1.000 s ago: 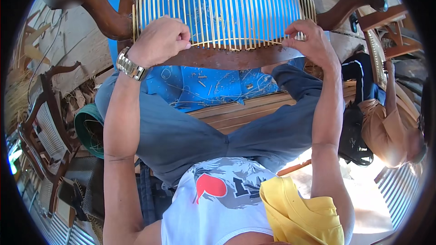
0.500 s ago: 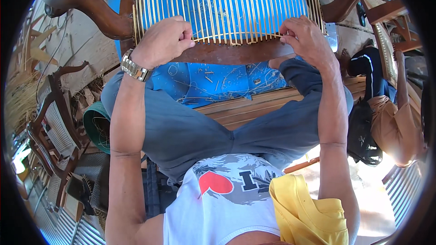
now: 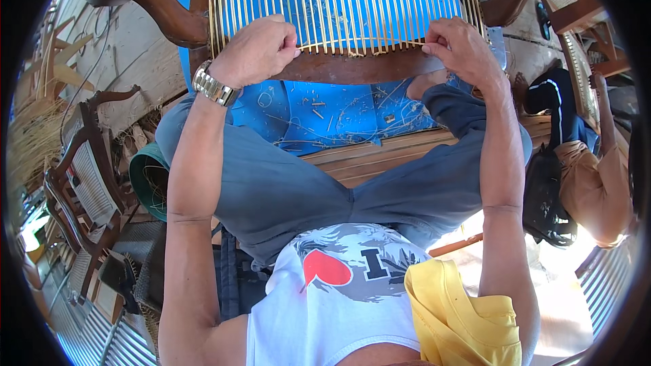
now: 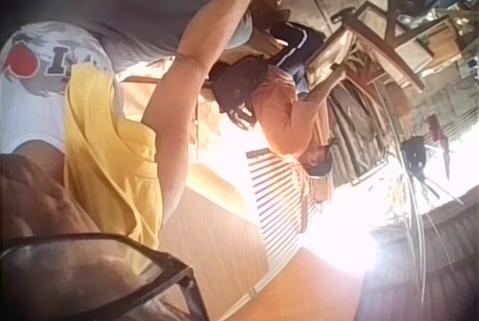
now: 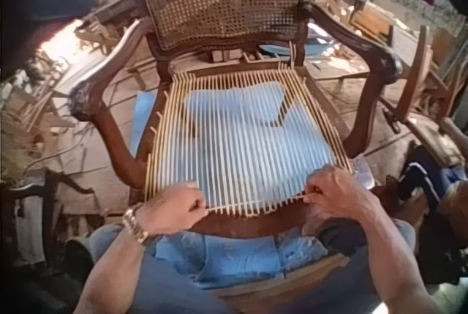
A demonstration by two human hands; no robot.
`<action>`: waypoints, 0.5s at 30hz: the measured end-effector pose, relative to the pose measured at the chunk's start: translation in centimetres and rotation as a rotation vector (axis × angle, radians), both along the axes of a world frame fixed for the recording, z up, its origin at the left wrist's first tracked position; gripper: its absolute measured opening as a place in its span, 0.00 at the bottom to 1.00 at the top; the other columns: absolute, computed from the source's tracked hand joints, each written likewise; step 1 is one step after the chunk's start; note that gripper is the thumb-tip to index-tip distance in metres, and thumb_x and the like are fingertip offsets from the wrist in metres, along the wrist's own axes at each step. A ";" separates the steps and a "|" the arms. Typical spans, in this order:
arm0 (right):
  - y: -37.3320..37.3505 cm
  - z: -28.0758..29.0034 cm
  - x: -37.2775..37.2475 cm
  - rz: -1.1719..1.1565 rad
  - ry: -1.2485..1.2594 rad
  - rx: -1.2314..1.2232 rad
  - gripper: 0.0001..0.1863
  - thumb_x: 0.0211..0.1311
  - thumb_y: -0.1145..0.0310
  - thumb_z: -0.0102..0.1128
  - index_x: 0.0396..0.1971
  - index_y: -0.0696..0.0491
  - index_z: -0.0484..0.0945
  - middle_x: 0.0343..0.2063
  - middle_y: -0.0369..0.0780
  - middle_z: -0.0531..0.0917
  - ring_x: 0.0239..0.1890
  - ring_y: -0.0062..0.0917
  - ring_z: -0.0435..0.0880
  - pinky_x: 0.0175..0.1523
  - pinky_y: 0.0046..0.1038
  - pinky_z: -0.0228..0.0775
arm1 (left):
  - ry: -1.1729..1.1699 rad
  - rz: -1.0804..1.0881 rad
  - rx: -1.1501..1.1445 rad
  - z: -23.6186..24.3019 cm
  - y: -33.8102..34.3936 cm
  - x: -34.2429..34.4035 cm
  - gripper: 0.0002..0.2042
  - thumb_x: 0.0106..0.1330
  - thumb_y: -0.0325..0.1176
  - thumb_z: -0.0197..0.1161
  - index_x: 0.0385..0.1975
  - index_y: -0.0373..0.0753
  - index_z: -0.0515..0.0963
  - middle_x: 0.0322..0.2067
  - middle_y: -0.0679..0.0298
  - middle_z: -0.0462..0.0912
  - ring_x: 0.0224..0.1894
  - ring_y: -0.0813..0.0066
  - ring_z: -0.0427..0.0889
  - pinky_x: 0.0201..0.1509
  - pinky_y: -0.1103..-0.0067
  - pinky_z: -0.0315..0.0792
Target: Weaving or repairing the seat of a wooden chair frame using thin cording.
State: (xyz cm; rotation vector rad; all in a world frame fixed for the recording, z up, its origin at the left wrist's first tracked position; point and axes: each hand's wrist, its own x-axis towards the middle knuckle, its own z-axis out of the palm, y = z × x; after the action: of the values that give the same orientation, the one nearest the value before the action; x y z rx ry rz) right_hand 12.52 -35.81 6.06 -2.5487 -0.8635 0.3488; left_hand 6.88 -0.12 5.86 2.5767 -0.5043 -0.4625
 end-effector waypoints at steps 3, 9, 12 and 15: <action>0.0 0.0 0.0 -0.005 0.019 0.012 0.09 0.57 0.69 0.65 0.26 0.59 0.76 0.23 0.42 0.76 0.31 0.34 0.74 0.39 0.36 0.67 | -0.075 0.082 0.015 0.2 -0.2 -0.2 0.08 0.62 0.34 0.64 0.26 0.37 0.78 0.26 0.57 0.79 0.33 0.55 0.79 0.36 0.60 0.69; -0.3 0.0 0.5 0.013 0.055 -0.028 0.10 0.57 0.69 0.65 0.27 0.59 0.76 0.23 0.42 0.76 0.31 0.34 0.75 0.38 0.35 0.67 | -0.056 0.159 0.133 0.2 -0.3 -0.1 0.07 0.63 0.34 0.63 0.34 0.37 0.80 0.25 0.54 0.81 0.31 0.56 0.81 0.37 0.65 0.72; -0.3 0.2 0.8 -0.015 0.117 -0.036 0.10 0.57 0.68 0.66 0.28 0.59 0.76 0.24 0.42 0.77 0.31 0.33 0.76 0.38 0.34 0.68 | -0.019 0.123 0.129 -0.2 -0.2 0.1 0.07 0.63 0.34 0.63 0.34 0.37 0.80 0.26 0.54 0.81 0.32 0.56 0.81 0.37 0.65 0.72; -0.5 0.1 0.8 -0.029 0.114 0.010 0.10 0.56 0.68 0.66 0.29 0.59 0.77 0.24 0.42 0.78 0.32 0.32 0.77 0.39 0.34 0.69 | -0.063 0.115 0.092 -0.5 0.2 -0.3 0.08 0.63 0.34 0.63 0.34 0.35 0.80 0.26 0.54 0.81 0.31 0.58 0.81 0.37 0.67 0.72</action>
State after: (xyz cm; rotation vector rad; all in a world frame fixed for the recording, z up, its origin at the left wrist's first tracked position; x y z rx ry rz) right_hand 13.29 -36.32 6.17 -2.5028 -0.7834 0.4743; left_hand 6.53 0.09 5.41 2.6986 -0.3612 -0.3744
